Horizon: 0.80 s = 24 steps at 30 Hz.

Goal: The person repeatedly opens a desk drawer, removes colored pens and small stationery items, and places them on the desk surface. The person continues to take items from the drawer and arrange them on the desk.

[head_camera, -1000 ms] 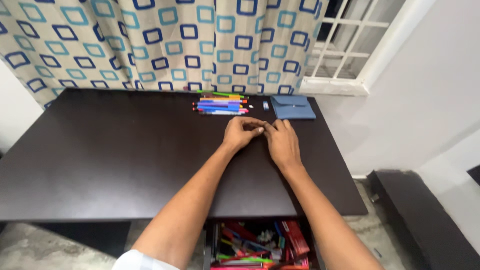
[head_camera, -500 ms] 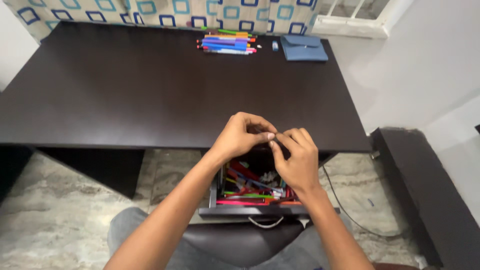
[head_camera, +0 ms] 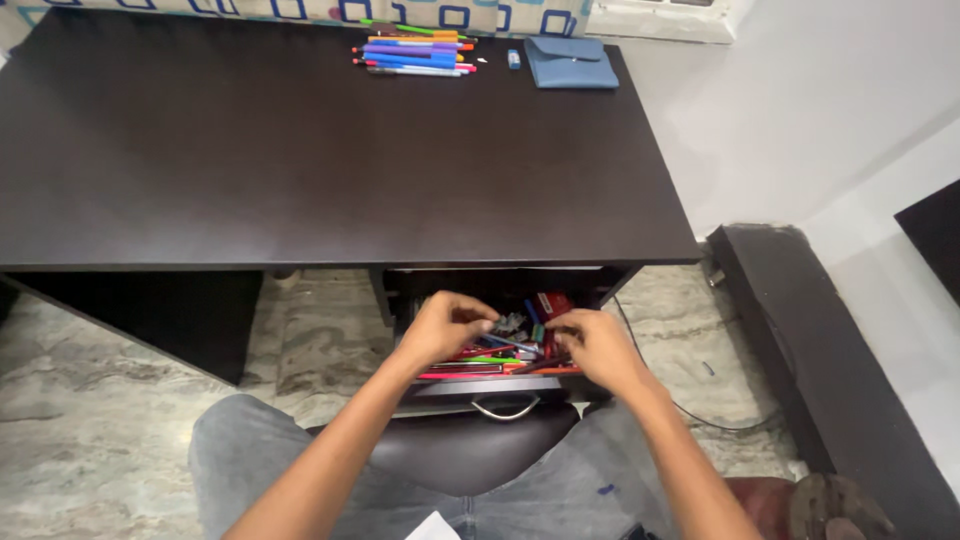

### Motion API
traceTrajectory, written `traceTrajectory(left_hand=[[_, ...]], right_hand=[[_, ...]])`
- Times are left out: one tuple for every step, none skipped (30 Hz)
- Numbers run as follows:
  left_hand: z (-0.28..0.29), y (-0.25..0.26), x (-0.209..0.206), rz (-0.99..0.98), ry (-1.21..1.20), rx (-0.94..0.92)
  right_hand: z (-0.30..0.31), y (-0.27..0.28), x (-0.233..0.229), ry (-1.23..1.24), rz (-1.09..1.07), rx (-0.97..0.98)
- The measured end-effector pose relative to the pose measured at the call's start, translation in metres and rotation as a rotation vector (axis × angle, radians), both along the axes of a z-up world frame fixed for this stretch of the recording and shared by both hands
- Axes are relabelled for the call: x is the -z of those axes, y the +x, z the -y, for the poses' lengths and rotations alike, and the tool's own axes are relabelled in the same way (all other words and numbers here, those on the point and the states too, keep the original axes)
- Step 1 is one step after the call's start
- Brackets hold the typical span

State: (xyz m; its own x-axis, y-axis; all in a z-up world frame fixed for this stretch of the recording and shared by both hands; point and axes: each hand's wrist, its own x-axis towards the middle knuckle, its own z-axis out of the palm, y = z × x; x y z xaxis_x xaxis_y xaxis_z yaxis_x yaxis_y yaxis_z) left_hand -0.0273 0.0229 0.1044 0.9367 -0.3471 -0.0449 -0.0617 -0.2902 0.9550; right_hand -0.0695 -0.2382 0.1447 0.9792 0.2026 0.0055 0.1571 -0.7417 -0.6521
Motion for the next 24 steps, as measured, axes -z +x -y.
traceTrajectory(left_hand=[[0.002, 0.006, 0.021, -0.025, 0.013, -0.05], [0.005, 0.012, 0.041, -0.05, 0.026, -0.1], [0.008, 0.019, 0.06, -0.074, 0.04, -0.15], [0.013, 0.025, 0.077, -0.092, 0.046, -0.165], [0.02, 0.031, 0.091, -0.111, 0.051, -0.181], [0.024, 0.035, 0.102, -0.129, 0.057, -0.196], [0.028, 0.037, 0.11, -0.109, 0.155, -0.175], [0.035, 0.041, 0.115, -0.088, 0.254, -0.153], [0.041, 0.044, 0.117, -0.068, 0.353, -0.131], [0.045, 0.046, 0.118, -0.09, 0.383, -0.13], [0.051, 0.047, 0.118, -0.112, 0.413, -0.127], [0.055, 0.047, 0.116, -0.134, 0.443, -0.124], [0.058, 0.047, 0.113, -0.144, 0.48, -0.118], [0.06, 0.045, 0.109, -0.154, 0.517, -0.113], [0.061, 0.044, 0.104, -0.161, 0.553, -0.108], [0.061, 0.043, 0.099, -0.167, 0.558, -0.094], [0.06, 0.041, 0.095, -0.171, 0.563, -0.08], [0.06, 0.04, 0.091, -0.176, 0.567, -0.067], [0.059, 0.037, 0.089, -0.156, 0.58, -0.073], [0.058, 0.034, 0.088, -0.136, 0.592, -0.079], [0.058, 0.032, 0.088, -0.116, 0.603, -0.085], [0.058, 0.031, 0.089, -0.089, 0.569, -0.091], [0.057, 0.03, 0.091, -0.062, 0.535, -0.096], [0.057, 0.028, 0.092, -0.035, 0.501, -0.101]], right_hand=[[0.003, 0.005, 0.013, -0.019, 0.017, 0.001], [0.005, 0.011, 0.025, -0.038, 0.034, 0.002], [0.007, 0.016, 0.037, -0.056, 0.051, 0.002], [0.007, 0.021, 0.048, -0.09, 0.039, 0.002], [0.006, 0.027, 0.059, -0.126, 0.027, 0.001], [0.005, 0.032, 0.069, -0.161, 0.014, 0.0], [0.004, 0.037, 0.078, -0.19, 0.051, -0.003], [0.003, 0.042, 0.087, -0.219, 0.087, -0.007], [0.001, 0.046, 0.094, -0.247, 0.123, -0.012], [0.0, 0.051, 0.101, -0.263, 0.101, -0.019], [0.0, 0.056, 0.106, -0.28, 0.078, -0.026], [-0.001, 0.059, 0.112, -0.297, 0.056, -0.033], [-0.002, 0.062, 0.118, -0.29, 0.069, -0.036], [-0.002, 0.063, 0.123, -0.282, 0.082, -0.038], [-0.002, 0.065, 0.128, -0.275, 0.098, -0.04], [-0.002, 0.066, 0.133, -0.311, 0.104, -0.056], [-0.003, 0.068, 0.137, -0.349, 0.111, -0.072], [-0.003, 0.069, 0.14, -0.386, 0.117, -0.088], [-0.003, 0.068, 0.142, -0.388, 0.106, -0.09], [-0.003, 0.068, 0.142, -0.389, 0.095, -0.092], [-0.003, 0.067, 0.141, -0.392, 0.084, -0.093], [-0.003, 0.069, 0.141, -0.404, 0.074, -0.127], [-0.003, 0.071, 0.141, -0.416, 0.064, -0.161], [-0.003, 0.07, 0.143, -0.428, 0.054, -0.194]])
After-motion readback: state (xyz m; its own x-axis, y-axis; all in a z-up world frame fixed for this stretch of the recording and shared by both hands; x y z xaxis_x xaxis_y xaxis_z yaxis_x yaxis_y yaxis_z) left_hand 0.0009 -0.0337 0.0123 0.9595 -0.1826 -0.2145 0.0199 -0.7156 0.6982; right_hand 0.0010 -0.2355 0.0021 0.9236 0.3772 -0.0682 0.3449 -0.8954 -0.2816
